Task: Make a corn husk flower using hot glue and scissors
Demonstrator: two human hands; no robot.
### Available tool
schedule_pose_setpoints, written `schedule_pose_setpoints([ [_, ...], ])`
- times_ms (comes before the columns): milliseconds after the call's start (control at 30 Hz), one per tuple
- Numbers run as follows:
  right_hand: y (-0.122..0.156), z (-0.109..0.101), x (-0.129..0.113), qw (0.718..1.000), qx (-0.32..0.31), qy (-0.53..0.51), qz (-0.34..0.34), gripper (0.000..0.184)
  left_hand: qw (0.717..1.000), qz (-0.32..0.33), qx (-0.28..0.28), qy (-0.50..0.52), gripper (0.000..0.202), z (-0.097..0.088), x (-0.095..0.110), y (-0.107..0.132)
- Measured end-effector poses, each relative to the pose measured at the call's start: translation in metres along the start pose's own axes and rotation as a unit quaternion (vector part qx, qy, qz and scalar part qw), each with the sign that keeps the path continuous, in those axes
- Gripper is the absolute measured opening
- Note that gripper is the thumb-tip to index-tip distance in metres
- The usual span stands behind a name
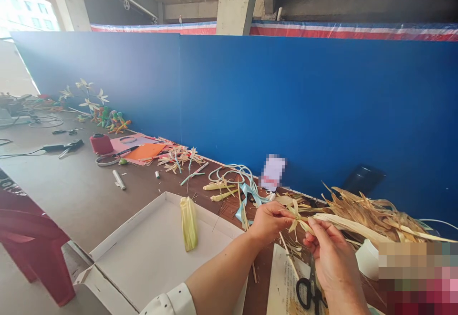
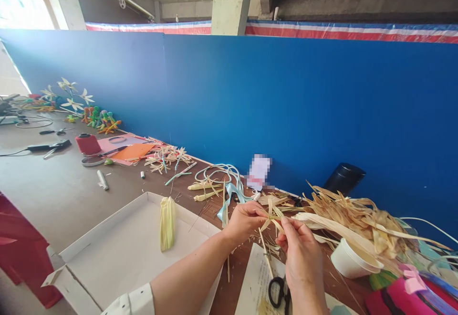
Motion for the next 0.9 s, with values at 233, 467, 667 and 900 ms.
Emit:
schedule_pose_setpoints([
  [233, 0.004, 0.004, -0.004, 1.0, -0.006, 0.0, 0.002, 0.037, 1.0, 0.004, -0.004, -0.004, 0.033, 0.0, 0.001, 0.0],
  [467, 0.004, 0.004, -0.003, 1.0, -0.012, -0.005, 0.006, 0.038, 1.0, -0.003, -0.006, -0.009, 0.036, 0.0, 0.001, 0.0],
  [667, 0.006, 0.005, -0.007, 1.0, 0.01, -0.005, 0.011, 0.043, 1.0, 0.003, -0.006, 0.0, 0.035, -0.001, 0.003, -0.001],
  [900, 0.006, -0.001, -0.017, 0.998, 0.054, -0.023, -0.009, 0.042, 1.0, 0.01, 0.012, 0.014, 0.024, -0.001, -0.001, -0.002],
])
Point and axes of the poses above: each hand's wrist, its own y-axis away from the middle knuckle, its own z-axis out of the palm, x = y × z, the point moved 2 cm from there along -y, towards the middle knuckle, and after that the axes turned 6 degrees about -y, right-handed, at the moved point
